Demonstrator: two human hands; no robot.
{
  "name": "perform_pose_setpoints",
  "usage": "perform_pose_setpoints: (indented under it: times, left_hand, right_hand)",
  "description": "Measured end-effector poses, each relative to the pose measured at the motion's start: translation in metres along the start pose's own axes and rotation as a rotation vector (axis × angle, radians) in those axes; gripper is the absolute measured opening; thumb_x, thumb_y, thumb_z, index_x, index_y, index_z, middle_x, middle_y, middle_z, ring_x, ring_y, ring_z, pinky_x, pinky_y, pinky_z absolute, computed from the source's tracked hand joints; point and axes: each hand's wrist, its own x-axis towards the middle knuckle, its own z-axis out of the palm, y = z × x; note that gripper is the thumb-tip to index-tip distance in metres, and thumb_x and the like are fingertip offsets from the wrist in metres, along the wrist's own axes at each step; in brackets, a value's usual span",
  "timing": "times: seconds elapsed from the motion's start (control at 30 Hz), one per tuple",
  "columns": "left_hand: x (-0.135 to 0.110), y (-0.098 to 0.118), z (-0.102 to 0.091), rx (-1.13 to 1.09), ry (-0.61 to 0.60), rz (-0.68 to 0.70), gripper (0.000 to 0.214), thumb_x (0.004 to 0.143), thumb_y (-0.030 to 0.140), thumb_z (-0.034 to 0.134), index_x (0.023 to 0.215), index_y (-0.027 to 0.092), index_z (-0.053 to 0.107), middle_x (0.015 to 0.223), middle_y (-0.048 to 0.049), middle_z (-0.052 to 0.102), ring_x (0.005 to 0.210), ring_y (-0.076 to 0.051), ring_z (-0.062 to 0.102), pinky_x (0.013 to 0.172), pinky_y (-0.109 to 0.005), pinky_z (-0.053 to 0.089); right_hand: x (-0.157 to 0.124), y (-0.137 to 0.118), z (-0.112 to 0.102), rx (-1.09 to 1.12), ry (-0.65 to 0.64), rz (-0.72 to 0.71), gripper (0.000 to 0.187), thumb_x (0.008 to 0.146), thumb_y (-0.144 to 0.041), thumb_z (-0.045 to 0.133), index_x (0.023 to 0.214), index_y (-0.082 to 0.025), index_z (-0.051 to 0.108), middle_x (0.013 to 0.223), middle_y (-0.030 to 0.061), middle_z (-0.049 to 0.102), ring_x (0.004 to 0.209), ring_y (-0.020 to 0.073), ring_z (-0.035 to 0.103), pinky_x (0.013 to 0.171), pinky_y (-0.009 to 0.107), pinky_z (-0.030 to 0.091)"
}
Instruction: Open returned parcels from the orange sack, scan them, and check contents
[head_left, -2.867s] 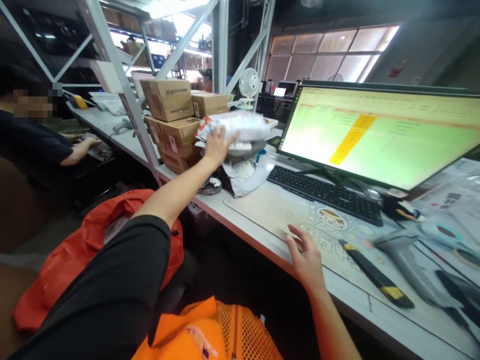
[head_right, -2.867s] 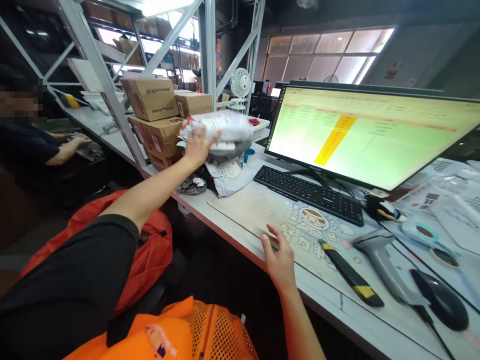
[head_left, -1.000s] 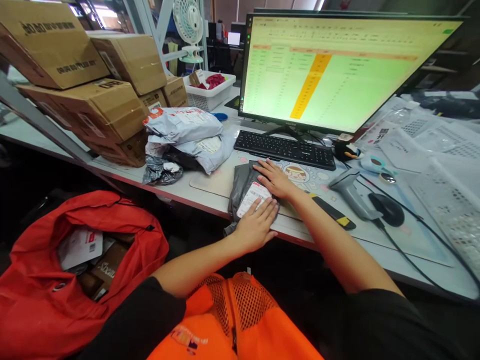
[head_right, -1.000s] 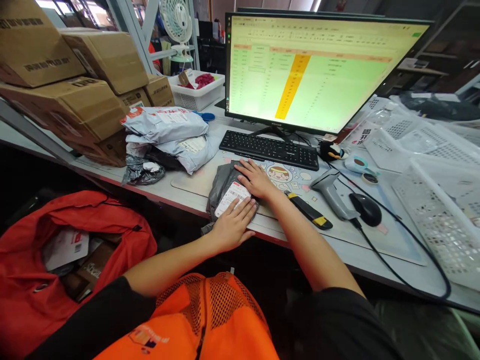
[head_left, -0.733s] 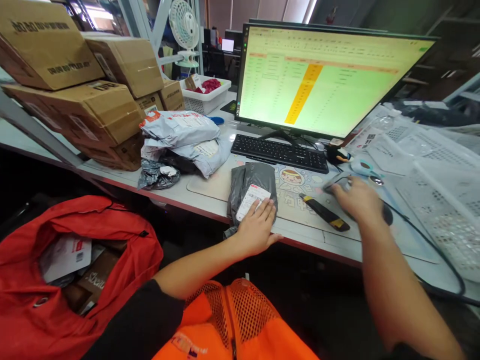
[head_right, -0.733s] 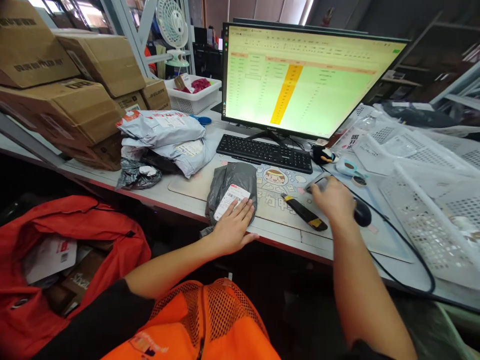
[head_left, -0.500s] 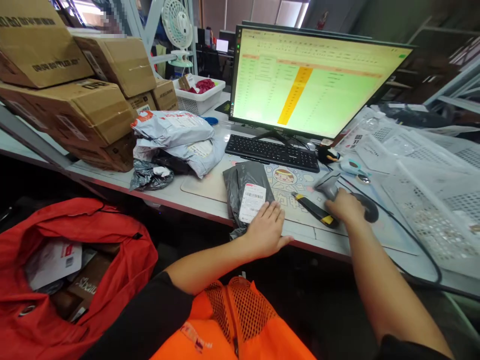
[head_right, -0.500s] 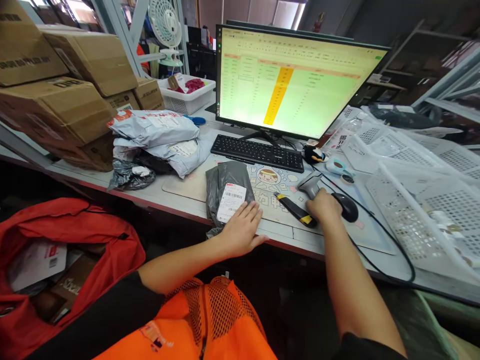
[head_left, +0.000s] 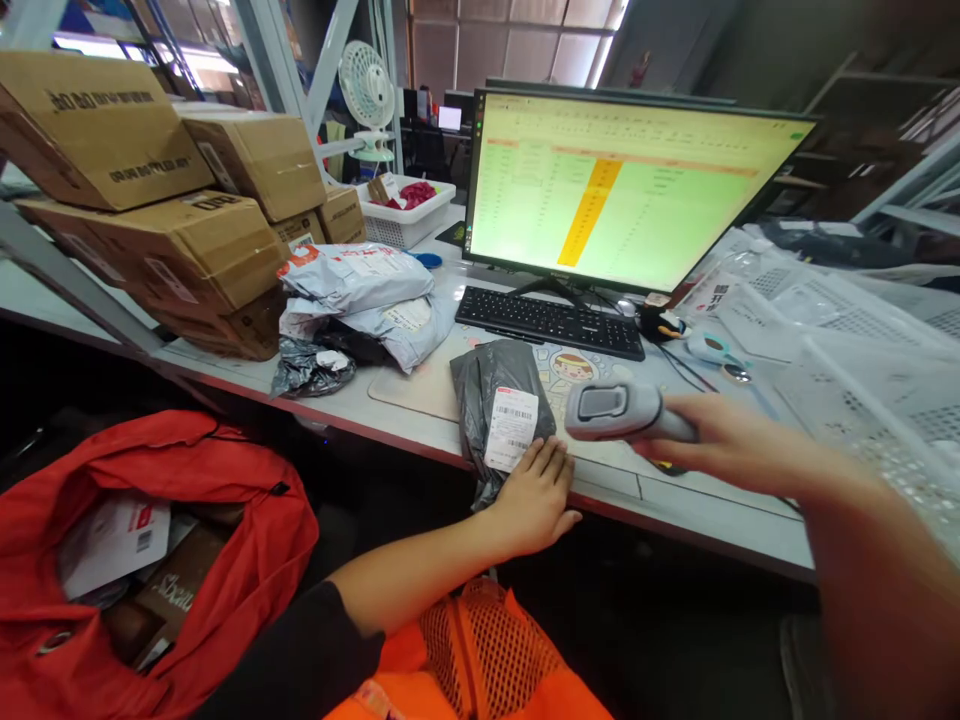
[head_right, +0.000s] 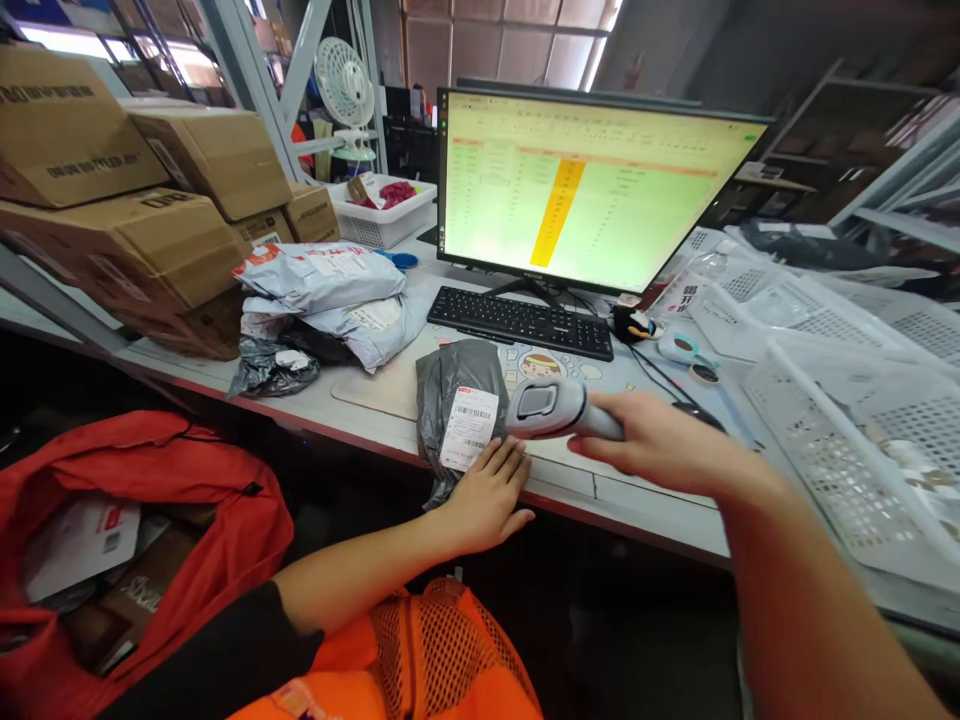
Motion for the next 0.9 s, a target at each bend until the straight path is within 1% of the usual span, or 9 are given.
perform_pose_setpoints:
  times: [0.1,0.2,0.3,0.43,0.53,0.6,0.7,0.8,0.9]
  left_hand:
    - [0.001,0.0,0.0,-0.057,-0.008,-0.013,0.074,0.101,0.055,0.051,0.151,-0.001,0.049,0.159,-0.0234,0.048,0.154,-0.036,0.039,0.13,-0.048,0.029]
    - [-0.001,0.001,-0.009,-0.17,-0.017,-0.021,0.071,0.101,0.053,0.053,0.15,0.002,0.051,0.161,-0.0237,0.045,0.155,-0.037,0.036,0.13,-0.05,0.03]
    - [-0.008,-0.001,-0.029,-0.331,0.033,0.044,0.063,0.101,0.053,0.054,0.15,0.013,0.052,0.169,-0.0166,0.035,0.159,-0.034,0.027,0.13,-0.052,0.03]
    - [-0.022,-0.016,-0.05,-0.349,0.033,0.051,0.067,0.097,0.056,0.062,0.153,0.022,0.048,0.172,-0.0106,0.03,0.162,-0.034,0.017,0.131,-0.059,0.022]
    - [-0.032,-0.033,-0.042,-0.243,-0.036,-0.055,0.098,0.079,0.063,0.081,0.16,0.025,0.04,0.174,-0.0149,0.022,0.161,-0.044,0.012,0.126,-0.073,0.02]
    - [-0.038,-0.041,-0.029,-0.18,-0.074,-0.106,0.116,0.065,0.055,0.094,0.162,0.027,0.036,0.175,-0.0146,0.017,0.16,-0.049,0.009,0.123,-0.078,0.02]
    - [-0.047,-0.044,-0.016,-0.125,-0.058,-0.153,0.112,0.067,0.032,0.095,0.162,0.031,0.035,0.176,-0.0092,0.014,0.161,-0.047,0.007,0.124,-0.076,0.023]
    - [-0.052,-0.042,-0.018,-0.136,-0.022,-0.183,0.093,0.079,0.014,0.08,0.16,0.032,0.039,0.176,-0.0065,0.015,0.162,-0.042,0.005,0.126,-0.071,0.026]
    - [-0.051,-0.042,-0.025,-0.177,-0.034,-0.198,0.086,0.08,0.002,0.067,0.158,0.03,0.044,0.176,-0.0059,0.017,0.163,-0.04,0.005,0.126,-0.069,0.027]
  right_hand:
    - [0.012,-0.015,0.011,-0.014,0.007,0.026,0.032,0.084,-0.053,0.067,0.096,-0.025,0.077,0.076,0.0013,0.074,0.061,0.0214,0.064,0.056,0.032,0.051]
    - [0.025,-0.001,0.014,-0.051,0.068,0.073,0.037,0.082,-0.055,0.065,0.096,-0.023,0.077,0.084,0.0025,0.077,0.074,0.0244,0.068,0.065,0.032,0.053]
    - [0.032,0.034,0.016,-0.174,0.149,0.198,0.039,0.086,-0.055,0.06,0.095,-0.02,0.074,0.088,0.0059,0.077,0.081,0.0263,0.07,0.071,0.033,0.052]
    - [0.031,0.096,0.03,-0.422,0.305,0.605,0.041,0.093,-0.05,0.05,0.102,-0.015,0.07,0.102,0.0168,0.076,0.093,0.0327,0.072,0.076,0.038,0.052]
    - [0.023,0.134,0.045,-0.464,0.367,0.865,0.047,0.096,-0.045,0.047,0.119,-0.008,0.068,0.114,0.0266,0.073,0.104,0.039,0.072,0.083,0.046,0.055]
    - [0.018,0.148,0.051,-0.442,0.379,0.946,0.051,0.095,-0.043,0.049,0.127,-0.005,0.065,0.119,0.0289,0.071,0.109,0.0409,0.071,0.086,0.05,0.056]
    - [0.02,0.147,0.05,-0.481,0.456,0.945,0.056,0.095,-0.042,0.047,0.13,-0.002,0.064,0.122,0.0311,0.069,0.117,0.0435,0.067,0.092,0.052,0.055]
    - [0.046,0.131,0.037,-0.523,0.576,0.801,0.057,0.098,-0.036,0.04,0.137,0.001,0.06,0.129,0.0323,0.066,0.122,0.0416,0.064,0.099,0.051,0.052]
    - [0.093,0.122,0.026,-0.398,0.349,0.615,0.054,0.095,-0.025,0.048,0.146,-0.012,0.058,0.132,0.0204,0.071,0.123,0.0319,0.066,0.102,0.04,0.051]
